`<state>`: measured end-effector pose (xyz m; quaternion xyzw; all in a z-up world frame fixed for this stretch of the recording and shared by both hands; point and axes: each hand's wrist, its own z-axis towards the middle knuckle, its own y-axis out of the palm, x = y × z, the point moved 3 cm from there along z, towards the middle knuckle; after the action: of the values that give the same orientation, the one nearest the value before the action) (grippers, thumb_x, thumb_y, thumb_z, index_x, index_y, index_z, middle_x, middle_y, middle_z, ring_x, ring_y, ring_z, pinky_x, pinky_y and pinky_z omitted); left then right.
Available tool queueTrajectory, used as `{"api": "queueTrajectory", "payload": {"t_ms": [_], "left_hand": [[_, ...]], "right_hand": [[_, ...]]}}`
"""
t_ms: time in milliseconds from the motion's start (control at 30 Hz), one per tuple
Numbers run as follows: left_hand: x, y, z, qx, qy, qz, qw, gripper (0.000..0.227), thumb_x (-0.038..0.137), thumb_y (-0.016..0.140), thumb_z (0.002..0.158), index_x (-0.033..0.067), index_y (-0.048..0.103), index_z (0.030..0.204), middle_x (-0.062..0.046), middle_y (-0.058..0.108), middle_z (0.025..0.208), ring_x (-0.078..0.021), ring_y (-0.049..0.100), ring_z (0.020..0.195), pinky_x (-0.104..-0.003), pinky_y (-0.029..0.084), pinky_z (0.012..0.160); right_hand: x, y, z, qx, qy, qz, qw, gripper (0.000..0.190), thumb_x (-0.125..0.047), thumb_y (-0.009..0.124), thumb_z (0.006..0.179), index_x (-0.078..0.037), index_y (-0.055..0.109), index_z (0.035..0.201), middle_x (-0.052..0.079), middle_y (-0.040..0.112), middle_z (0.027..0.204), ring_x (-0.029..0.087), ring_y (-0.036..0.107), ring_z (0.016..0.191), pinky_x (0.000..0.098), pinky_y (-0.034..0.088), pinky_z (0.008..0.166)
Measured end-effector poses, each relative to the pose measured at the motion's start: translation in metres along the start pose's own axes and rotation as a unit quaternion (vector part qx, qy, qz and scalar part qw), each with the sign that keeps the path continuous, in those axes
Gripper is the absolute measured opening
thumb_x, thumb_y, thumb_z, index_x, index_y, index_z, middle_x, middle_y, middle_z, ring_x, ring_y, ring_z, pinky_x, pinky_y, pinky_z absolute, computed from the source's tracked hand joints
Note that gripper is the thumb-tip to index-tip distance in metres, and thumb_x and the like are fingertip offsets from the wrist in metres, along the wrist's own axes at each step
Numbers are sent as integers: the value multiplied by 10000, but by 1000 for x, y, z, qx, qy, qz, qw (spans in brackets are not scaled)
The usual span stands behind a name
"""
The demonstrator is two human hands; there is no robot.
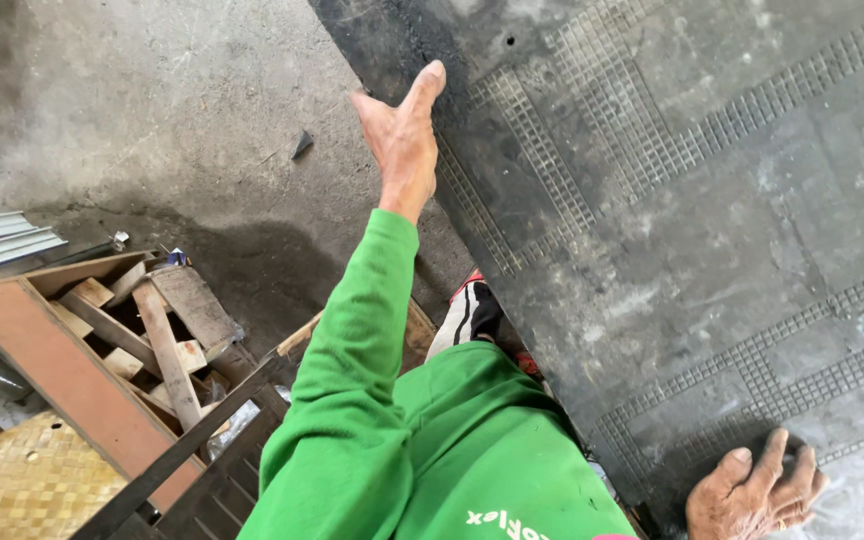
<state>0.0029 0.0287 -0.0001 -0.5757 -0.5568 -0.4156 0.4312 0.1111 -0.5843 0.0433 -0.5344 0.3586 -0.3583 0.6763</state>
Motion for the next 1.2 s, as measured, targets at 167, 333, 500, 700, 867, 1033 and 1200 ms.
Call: {"api": "queueTrajectory", "payload": {"t_ms": [167,333,500,700,867,1033,1200], "left_hand": [[4,0,-2,11,4,15,1000,1045,409,839,786,-191,311,1459,-339,494,1448,-389,478,1382,-444,339,1195],[2,-3,-1,18,19,54,998,1062,476,788,852,-181,269,1506,-347,474,1459,-387,462,1403,-445,331,1195],[-4,-4,1,30,-6,80,996,1024,559,682,900,-168,287,1503,-354,501,1428,-388,492,1377,-449,360,1171],[-4,-3,2,22,28,84,996,944,596,552,1013,-182,306,1488,-375,473,1465,-415,453,1425,-468,336,1199],[-6,-4,3,42,25,132,990,909,568,539,1050,-182,297,1502,-368,457,1483,-405,438,1434,-457,338,1196],[-2,-4,4,34,-3,61,998,887,576,533,1001,-159,350,1462,-327,556,1404,-383,533,1353,-442,396,1153],[-2,-4,2,35,10,84,996,893,571,519,1014,-165,336,1485,-344,538,1430,-381,509,1385,-439,390,1169]], "right_hand": [[-8,2,6,26,-22,1,999,496,-277,475,1153,41,616,1507,307,476,1555,517,396,1474,670,337,1214],[-27,-3,18,-2,3,53,999,566,-324,417,1168,98,542,1525,348,408,1556,535,367,1474,651,351,1218],[-107,-14,72,-52,-98,83,990,603,-413,429,1180,62,515,1541,305,372,1626,503,274,1590,672,278,1279],[-250,19,119,-178,-235,146,944,526,-385,519,1055,-86,548,1487,145,381,1648,405,204,1593,623,33,1282],[-273,20,133,-179,-212,109,954,484,-406,554,1030,-186,589,1460,69,413,1627,360,218,1593,627,43,1286],[-265,27,130,-174,-204,106,958,467,-430,555,1030,-198,615,1431,53,421,1619,350,229,1590,632,47,1291],[-261,31,126,-178,-201,109,957,480,-436,542,1036,-189,614,1441,55,414,1626,351,223,1592,633,47,1288]]}}
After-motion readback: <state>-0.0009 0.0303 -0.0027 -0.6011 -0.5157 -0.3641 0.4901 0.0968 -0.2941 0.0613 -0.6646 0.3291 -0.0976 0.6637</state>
